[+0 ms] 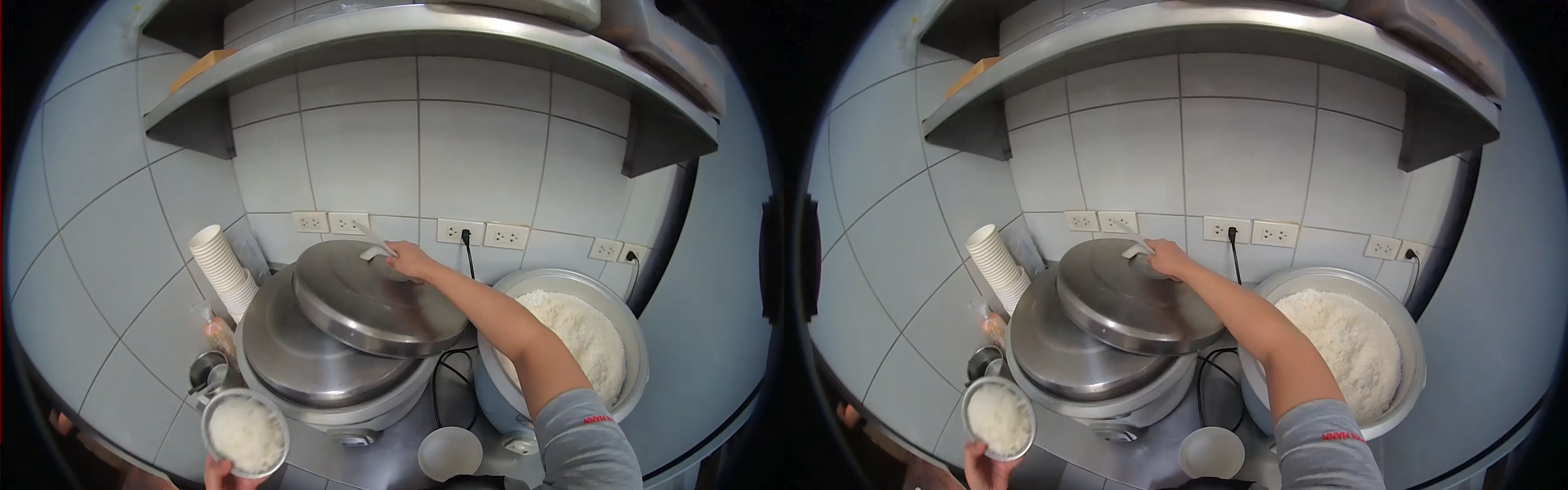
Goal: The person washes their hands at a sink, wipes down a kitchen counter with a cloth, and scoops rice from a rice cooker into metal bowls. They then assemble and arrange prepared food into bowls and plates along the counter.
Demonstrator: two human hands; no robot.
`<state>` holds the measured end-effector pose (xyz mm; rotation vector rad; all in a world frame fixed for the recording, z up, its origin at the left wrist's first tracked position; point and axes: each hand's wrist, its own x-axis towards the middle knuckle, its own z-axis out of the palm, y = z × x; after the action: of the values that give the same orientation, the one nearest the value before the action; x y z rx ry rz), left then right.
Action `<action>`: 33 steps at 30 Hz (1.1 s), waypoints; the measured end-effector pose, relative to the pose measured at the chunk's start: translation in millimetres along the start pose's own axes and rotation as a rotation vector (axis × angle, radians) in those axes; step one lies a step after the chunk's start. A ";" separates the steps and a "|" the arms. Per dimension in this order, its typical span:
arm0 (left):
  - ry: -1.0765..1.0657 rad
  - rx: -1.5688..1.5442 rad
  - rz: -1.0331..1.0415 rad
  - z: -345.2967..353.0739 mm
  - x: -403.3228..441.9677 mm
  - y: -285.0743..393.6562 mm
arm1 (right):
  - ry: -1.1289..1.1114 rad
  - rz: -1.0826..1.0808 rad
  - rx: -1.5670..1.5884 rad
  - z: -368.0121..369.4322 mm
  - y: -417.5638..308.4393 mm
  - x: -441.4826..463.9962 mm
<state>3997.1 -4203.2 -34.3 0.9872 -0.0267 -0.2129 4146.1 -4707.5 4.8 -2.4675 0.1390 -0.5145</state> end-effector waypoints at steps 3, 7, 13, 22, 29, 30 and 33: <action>0.016 -0.046 0.070 -52.0 -7.7 5.2 | -0.016 -0.045 0.058 -1.7 -36.6 -25.4; 0.101 -0.080 0.150 -72.4 -20.9 4.3 | 0.071 -0.071 0.019 -54.1 -105.7 -83.0; 0.108 -0.169 0.215 -37.9 -80.2 -8.3 | 0.128 0.123 -0.219 -175.8 -69.7 -174.1; 0.044 -0.371 0.035 -33.3 -172.8 -64.1 | 0.218 0.301 -0.388 -227.2 66.7 -316.8; 0.199 -0.387 -0.017 -53.3 -229.3 -90.2 | 0.176 0.187 -0.499 -227.0 101.3 -322.7; 0.212 -0.418 -0.021 -67.2 -235.7 -99.8 | 0.172 0.123 -0.535 -227.7 103.0 -324.3; 0.333 -0.461 0.010 -105.2 -253.5 -121.0 | 0.096 0.068 -0.572 -247.3 149.7 -312.7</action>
<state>3741.3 -4132.5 -174.1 0.5524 0.3097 -0.0386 3764.4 -4896.2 -3.0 -2.9756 0.4640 -0.6309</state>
